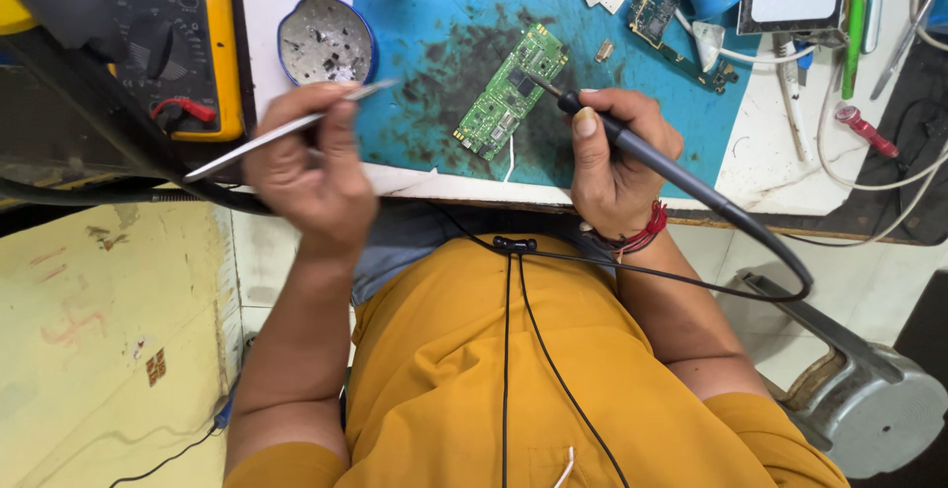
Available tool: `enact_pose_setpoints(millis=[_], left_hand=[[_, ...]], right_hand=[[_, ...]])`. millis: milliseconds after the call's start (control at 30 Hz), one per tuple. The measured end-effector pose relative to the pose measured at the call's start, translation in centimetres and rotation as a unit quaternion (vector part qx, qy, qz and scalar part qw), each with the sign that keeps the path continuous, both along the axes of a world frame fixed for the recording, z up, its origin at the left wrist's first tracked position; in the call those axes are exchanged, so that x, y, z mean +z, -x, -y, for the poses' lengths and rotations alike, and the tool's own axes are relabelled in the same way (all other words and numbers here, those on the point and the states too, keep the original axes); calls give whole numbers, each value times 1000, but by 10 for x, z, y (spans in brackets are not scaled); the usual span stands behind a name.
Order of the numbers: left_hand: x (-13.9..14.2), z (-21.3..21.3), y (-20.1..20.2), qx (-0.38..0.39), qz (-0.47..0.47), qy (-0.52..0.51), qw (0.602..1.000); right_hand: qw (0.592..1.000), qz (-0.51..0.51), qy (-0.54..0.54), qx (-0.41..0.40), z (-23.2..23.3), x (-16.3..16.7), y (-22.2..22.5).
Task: The person solders components on a green circuit board at a repair bench, holding the board steady with one hand while applying a soldering iron to its contacts. They use tweezers to position parts, dip the iron in a flux bowl, and at times heat the board with a hot air gun.
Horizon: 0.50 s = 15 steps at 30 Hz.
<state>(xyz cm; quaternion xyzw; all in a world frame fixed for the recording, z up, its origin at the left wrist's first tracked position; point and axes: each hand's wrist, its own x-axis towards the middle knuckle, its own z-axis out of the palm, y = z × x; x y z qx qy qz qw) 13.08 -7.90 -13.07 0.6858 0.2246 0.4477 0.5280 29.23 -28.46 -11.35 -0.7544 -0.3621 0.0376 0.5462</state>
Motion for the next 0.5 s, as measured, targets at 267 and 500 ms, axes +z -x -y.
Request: enact_pose_setpoints(millis=[267,500], left_hand=[[20,32,-50,-125,-95,-1,988],[18,33,-55,-119,-108,-49,986]], right_hand=[[1000,18,9,-16,2,-2,0],[999,26,28,-1,1,-1,-1]])
